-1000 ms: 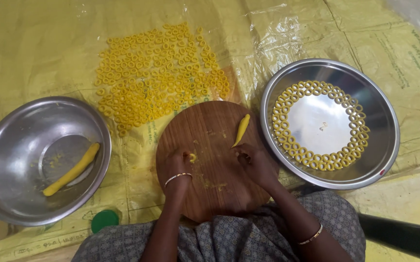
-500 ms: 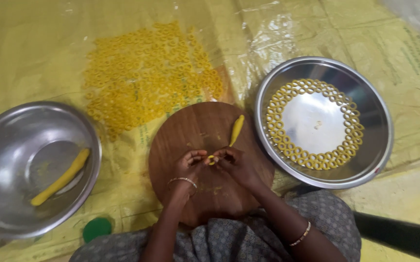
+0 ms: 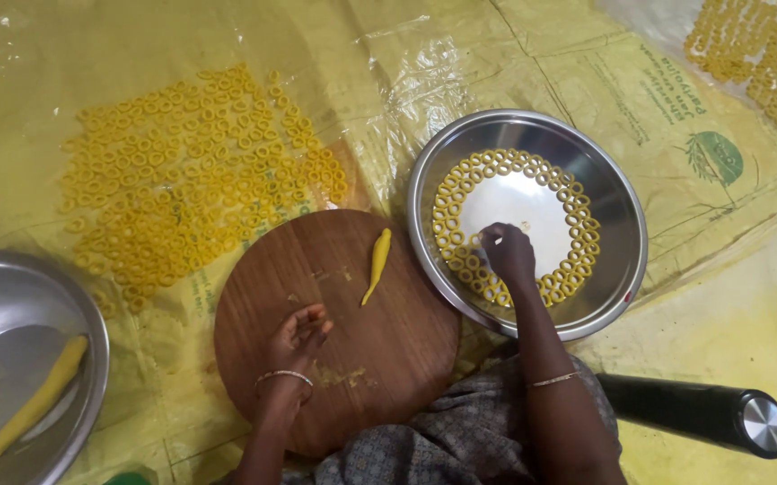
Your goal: The person rolls a yellow dough log on a wooden board, pinches off small pieces, and shapes them into rings. The finished rings are placed into a metal tray.
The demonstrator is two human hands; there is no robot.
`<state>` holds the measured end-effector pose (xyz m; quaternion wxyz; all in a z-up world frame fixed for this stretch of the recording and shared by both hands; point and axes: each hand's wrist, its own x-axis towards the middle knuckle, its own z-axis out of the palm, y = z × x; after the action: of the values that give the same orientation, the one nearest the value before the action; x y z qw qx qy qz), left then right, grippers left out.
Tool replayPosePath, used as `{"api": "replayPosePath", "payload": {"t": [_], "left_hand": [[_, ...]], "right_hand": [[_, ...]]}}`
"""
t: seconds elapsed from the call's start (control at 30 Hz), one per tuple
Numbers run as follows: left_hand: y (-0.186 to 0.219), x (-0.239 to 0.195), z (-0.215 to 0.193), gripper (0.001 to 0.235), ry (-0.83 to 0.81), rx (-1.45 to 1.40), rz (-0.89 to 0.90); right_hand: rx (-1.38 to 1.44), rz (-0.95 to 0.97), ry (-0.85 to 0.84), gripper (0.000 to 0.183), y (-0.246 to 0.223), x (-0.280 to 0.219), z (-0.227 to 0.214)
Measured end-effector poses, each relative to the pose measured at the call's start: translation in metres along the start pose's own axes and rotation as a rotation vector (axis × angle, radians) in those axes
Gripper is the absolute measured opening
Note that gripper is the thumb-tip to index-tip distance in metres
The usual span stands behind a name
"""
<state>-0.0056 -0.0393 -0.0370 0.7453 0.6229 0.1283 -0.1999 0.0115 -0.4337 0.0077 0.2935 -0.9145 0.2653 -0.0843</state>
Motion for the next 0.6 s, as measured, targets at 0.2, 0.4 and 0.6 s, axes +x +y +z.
{"api": "replayPosePath", "payload": {"t": [0.2,0.4,0.6], "left_hand": [[0.005,-0.004,-0.003,0.039,0.014,0.027,-0.051],[0.022,-0.012,0.004,0.040,0.018,0.063,-0.067],[0.032,-0.014,0.007,0.041,0.015,0.070,-0.087]], "right_hand": [[0.031,0.273,-0.073,0.020,0.016,0.010,0.017],[-0.116,0.210,0.007,0.021,0.022,0.014,0.031],[-0.119,0.202,0.006,0.019,0.013,0.009,0.029]]}}
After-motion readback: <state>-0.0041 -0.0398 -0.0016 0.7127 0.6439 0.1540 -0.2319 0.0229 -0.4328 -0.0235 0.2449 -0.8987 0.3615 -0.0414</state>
